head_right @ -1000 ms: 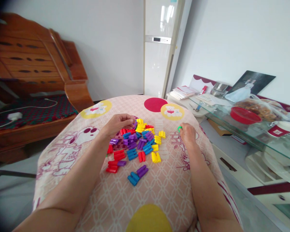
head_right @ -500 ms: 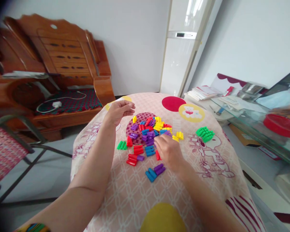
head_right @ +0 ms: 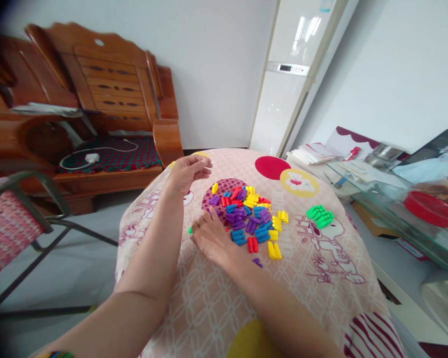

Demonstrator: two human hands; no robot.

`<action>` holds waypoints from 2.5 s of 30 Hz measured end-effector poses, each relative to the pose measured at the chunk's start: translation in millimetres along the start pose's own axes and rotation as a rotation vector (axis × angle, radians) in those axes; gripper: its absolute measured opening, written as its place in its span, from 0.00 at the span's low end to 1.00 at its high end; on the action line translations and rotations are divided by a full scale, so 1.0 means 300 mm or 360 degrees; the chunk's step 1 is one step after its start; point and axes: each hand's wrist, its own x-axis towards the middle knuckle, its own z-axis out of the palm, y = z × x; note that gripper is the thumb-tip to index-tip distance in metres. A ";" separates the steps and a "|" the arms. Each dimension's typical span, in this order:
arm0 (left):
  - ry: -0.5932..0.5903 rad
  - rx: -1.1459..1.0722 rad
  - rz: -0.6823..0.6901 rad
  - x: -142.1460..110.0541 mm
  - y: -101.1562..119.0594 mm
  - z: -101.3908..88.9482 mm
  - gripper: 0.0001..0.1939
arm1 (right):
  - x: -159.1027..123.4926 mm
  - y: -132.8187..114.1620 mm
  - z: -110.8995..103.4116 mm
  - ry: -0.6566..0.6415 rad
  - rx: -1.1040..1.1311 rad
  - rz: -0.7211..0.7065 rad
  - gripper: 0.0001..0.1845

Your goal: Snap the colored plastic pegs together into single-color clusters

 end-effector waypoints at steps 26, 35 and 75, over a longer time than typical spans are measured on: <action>0.0035 0.0244 -0.0093 0.011 -0.014 0.038 0.12 | -0.643 0.619 -0.323 0.1015 0.0291 0.1689 0.12; -0.0001 0.0282 -0.0098 0.018 -0.039 0.056 0.12 | -0.718 0.678 -0.233 0.0582 -0.0162 0.1806 0.10; -0.0045 0.0179 0.0012 -0.007 -0.010 0.036 0.16 | -0.284 0.107 -0.037 0.0191 0.0732 0.0222 0.22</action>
